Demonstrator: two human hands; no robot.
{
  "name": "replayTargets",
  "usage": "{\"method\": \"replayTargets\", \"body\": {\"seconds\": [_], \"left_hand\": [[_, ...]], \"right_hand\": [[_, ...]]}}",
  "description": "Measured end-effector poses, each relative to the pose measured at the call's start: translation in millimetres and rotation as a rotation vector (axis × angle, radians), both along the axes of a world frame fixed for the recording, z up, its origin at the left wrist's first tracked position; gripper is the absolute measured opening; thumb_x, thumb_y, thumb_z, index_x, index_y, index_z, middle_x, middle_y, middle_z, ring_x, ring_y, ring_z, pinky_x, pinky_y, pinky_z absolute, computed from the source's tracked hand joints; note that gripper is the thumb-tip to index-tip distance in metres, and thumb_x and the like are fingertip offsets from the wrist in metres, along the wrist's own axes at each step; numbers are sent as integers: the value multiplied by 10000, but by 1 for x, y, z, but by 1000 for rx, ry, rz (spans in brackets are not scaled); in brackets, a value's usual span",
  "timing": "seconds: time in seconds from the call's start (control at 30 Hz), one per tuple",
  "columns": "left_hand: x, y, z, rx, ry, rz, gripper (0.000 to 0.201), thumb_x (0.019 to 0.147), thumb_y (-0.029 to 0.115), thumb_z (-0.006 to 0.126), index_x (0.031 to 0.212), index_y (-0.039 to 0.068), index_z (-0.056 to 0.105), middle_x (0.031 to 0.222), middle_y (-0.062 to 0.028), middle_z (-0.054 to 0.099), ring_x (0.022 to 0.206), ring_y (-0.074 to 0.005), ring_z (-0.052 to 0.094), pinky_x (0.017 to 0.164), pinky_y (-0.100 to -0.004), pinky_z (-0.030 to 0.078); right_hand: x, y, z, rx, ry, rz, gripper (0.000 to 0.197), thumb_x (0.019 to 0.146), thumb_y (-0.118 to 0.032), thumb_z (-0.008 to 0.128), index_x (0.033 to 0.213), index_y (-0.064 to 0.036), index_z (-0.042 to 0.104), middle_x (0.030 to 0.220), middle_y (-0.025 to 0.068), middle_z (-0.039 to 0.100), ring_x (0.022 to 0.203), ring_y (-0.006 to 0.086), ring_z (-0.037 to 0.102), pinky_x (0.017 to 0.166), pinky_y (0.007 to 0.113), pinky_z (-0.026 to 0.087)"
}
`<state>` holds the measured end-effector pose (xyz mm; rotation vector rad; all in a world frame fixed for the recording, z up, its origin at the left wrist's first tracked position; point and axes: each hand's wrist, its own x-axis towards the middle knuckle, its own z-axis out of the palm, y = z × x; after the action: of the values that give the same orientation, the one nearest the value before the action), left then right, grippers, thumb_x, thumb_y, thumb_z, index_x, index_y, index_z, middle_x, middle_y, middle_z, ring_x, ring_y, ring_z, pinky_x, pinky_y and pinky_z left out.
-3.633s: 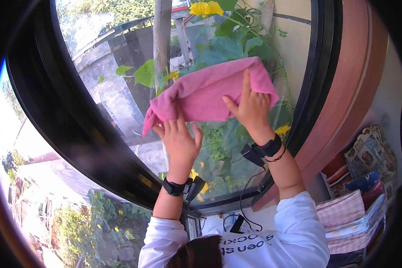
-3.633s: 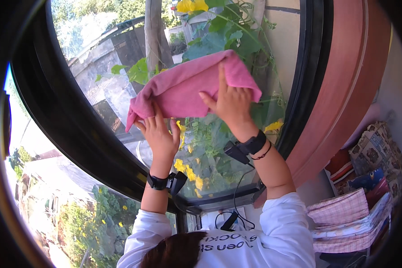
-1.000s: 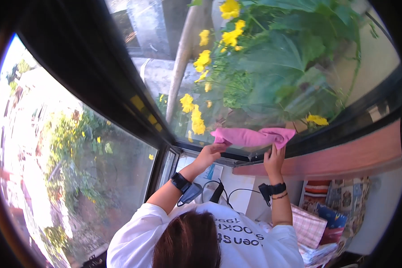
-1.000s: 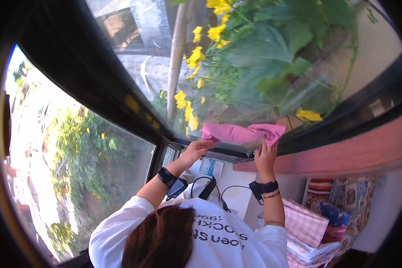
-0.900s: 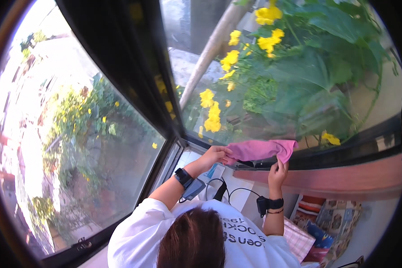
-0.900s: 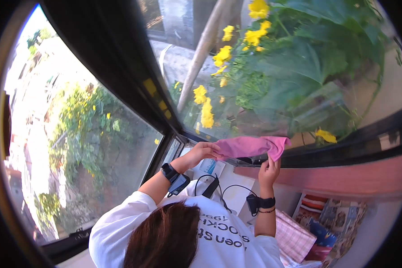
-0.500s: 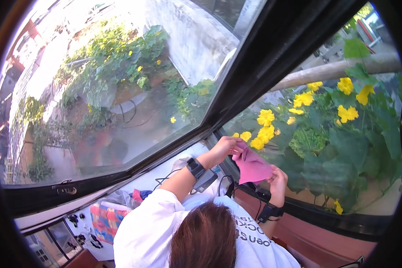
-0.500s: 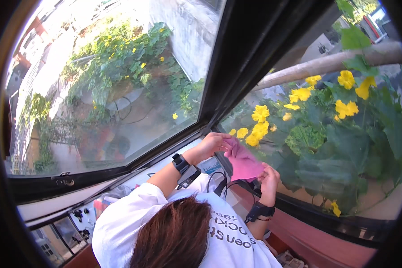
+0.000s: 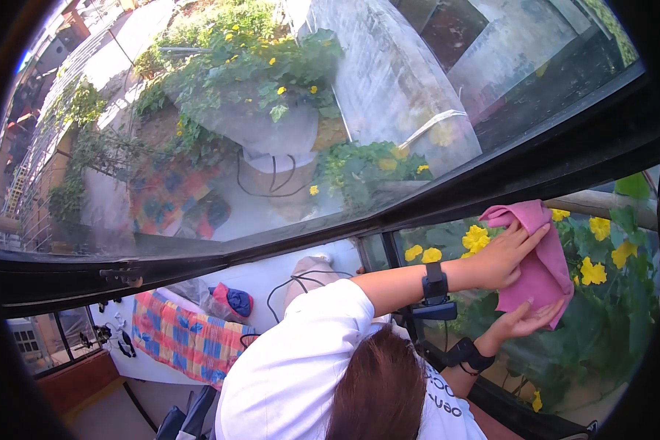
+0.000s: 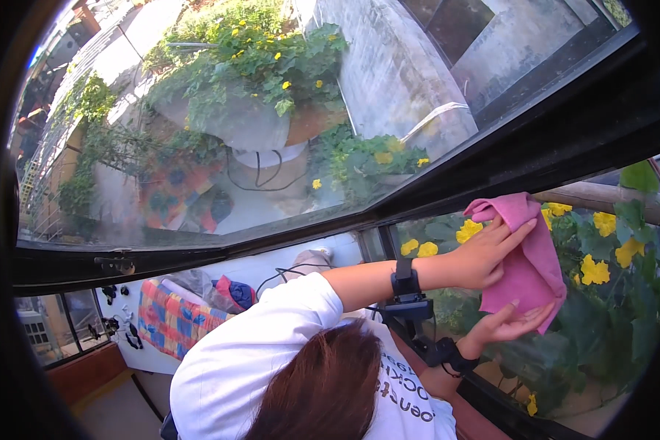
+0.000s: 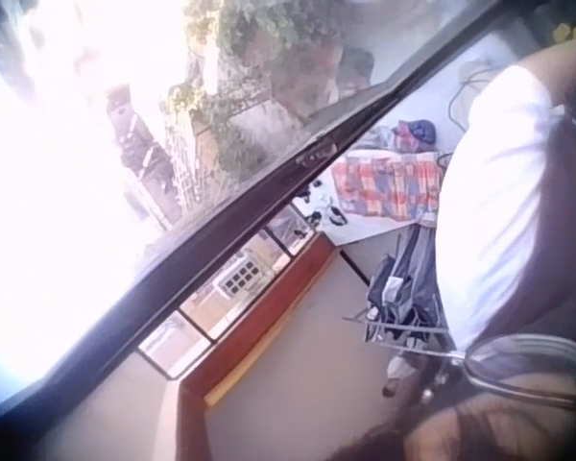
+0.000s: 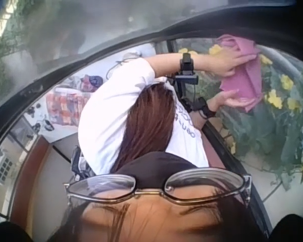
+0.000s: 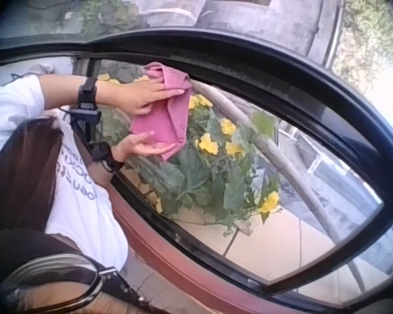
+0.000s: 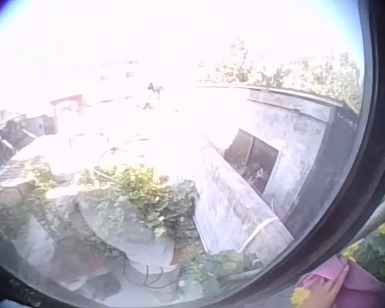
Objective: The person wipes the glass panes and frames of a window with a cloth, moving between different sections and glass panels.
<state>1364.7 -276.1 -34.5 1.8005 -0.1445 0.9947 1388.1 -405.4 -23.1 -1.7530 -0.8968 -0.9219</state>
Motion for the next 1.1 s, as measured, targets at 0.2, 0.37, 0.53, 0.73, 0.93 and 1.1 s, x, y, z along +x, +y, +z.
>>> {"method": "replayTargets", "body": {"seconds": [0.2,0.37,0.53,0.73,0.93,1.1], "left_hand": [[35,6,-6,163,13,100,876,529,45,592,1296,24,170,1217,-228,326,1137,-394,283,960,-420,226],[56,-1,-23,375,-70,372,587,684,125,484,1236,25,312,1090,-147,472,1044,-283,429,922,-382,284],[51,-7,-20,323,-25,392,628,652,113,513,1236,6,308,1090,-145,466,1042,-280,430,904,-386,290],[44,-16,-36,259,70,322,706,607,108,561,1245,-14,285,1110,-157,453,1049,-284,426,909,-393,286],[37,-22,-51,352,114,316,810,562,112,612,1264,-24,230,1141,-176,427,1078,-319,398,925,-403,273],[23,-20,-14,298,79,155,748,588,76,577,1255,-22,254,1216,-190,361,1133,-371,323,958,-427,229]], "right_hand": [[31,-17,-5,-304,-100,-319,505,798,-122,499,1245,-2,295,1226,222,338,1103,344,376,886,399,336],[33,-15,-20,-517,-210,-696,562,777,-215,540,1246,-17,303,1155,223,408,1012,378,419,813,420,362],[27,-15,-23,-477,-40,-656,567,756,-198,545,1243,-24,311,1123,224,434,1006,374,424,809,416,356],[24,-27,-39,-613,-29,-731,580,732,-172,548,1242,-24,314,1126,228,432,991,375,431,812,415,342],[22,-40,-52,-616,-197,-717,565,736,-178,536,1241,-35,325,1107,219,450,970,369,437,797,409,351],[30,-71,-41,-293,-99,-608,548,747,-85,533,1241,-3,310,1210,230,372,1085,371,376,893,413,302]]}}
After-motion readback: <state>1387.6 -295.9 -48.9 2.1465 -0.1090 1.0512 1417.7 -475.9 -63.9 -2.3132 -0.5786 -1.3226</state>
